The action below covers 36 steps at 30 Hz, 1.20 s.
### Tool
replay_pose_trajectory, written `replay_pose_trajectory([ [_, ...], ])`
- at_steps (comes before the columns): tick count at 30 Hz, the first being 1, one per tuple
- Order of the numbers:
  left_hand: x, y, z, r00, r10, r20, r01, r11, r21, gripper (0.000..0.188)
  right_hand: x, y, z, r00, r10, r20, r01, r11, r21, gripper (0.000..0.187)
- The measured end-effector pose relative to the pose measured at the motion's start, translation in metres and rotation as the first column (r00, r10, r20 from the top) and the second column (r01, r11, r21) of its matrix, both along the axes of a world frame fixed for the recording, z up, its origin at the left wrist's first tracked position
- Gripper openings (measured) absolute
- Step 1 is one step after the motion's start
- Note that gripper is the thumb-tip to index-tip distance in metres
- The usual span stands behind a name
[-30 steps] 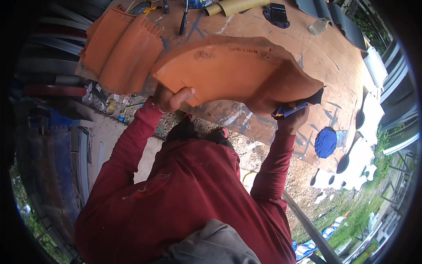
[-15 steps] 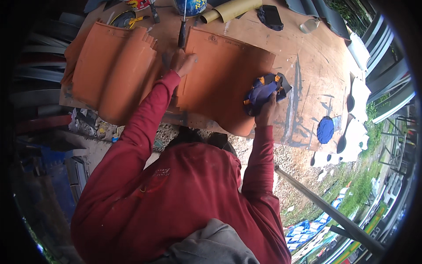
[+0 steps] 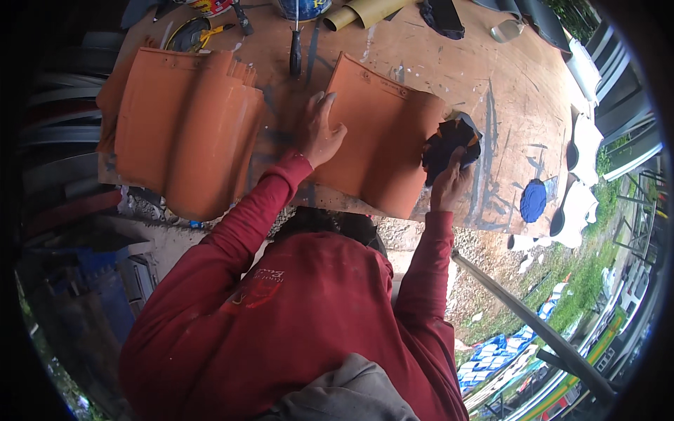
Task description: The person prepares roof tiles by using a block to smooth the edges of a tile and then using a cloth to wipe down the surface. The person also handles several white tiles, moving them from one stack to another on the ground.
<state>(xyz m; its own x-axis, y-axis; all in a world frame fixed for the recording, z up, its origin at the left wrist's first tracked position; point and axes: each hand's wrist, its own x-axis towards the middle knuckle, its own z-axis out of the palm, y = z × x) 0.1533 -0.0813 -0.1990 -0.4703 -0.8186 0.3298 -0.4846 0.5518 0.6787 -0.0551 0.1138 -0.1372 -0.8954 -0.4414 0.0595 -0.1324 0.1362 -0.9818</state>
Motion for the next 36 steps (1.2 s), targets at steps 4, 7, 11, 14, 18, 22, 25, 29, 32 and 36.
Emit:
replay_pose_trajectory([
  [4,0.059,0.049,0.036,0.972,-0.231,0.035,0.227,0.97,0.091,0.053,0.004,-0.029,0.029,0.825,0.086,-0.558,-0.074,0.996,0.044,0.041],
  [7,0.102,0.067,0.092,0.922,-0.384,-0.05,0.367,0.826,0.428,0.035,0.008,-0.042,0.009,0.577,0.309,-0.756,-0.067,0.94,0.334,0.049],
  [11,0.165,0.05,0.192,0.937,-0.268,-0.225,0.343,0.825,0.449,0.027,0.022,-0.037,-0.052,0.371,0.759,-0.534,-0.118,0.609,0.784,0.065],
  [14,0.224,0.013,0.219,0.906,0.177,-0.385,-0.054,0.949,0.31,0.027,0.048,-0.047,-0.042,0.404,0.853,-0.332,-0.18,0.43,0.885,0.074],
  [18,0.328,-0.064,0.192,0.805,0.57,-0.168,-0.571,0.82,0.047,0.038,0.098,-0.09,0.017,0.586,0.81,-0.033,-0.716,0.537,0.446,0.068],
  [22,0.378,-0.111,0.159,0.751,0.657,0.062,-0.636,0.746,-0.198,0.05,0.161,-0.131,0.068,0.351,0.915,0.2,-0.934,0.357,0.007,0.075],
  [25,0.372,-0.146,0.146,0.788,0.579,0.212,-0.543,0.814,-0.204,0.051,0.197,-0.157,0.07,0.237,0.885,0.401,-0.928,0.327,-0.175,0.085],
  [29,0.377,-0.187,0.135,0.767,0.588,0.258,-0.512,0.802,-0.307,0.049,0.236,-0.176,0.084,0.251,0.844,0.475,-0.939,0.332,-0.094,0.1],
  [32,0.384,-0.206,0.123,0.791,0.537,0.294,-0.538,0.838,-0.084,0.044,0.256,-0.177,0.075,0.335,0.835,0.436,-0.896,0.425,-0.128,0.099],
  [36,0.387,-0.229,0.133,0.846,0.395,0.358,-0.435,0.9,0.036,0.036,0.258,-0.178,0.056,0.436,0.786,0.438,-0.875,0.484,0.004,0.095],
])
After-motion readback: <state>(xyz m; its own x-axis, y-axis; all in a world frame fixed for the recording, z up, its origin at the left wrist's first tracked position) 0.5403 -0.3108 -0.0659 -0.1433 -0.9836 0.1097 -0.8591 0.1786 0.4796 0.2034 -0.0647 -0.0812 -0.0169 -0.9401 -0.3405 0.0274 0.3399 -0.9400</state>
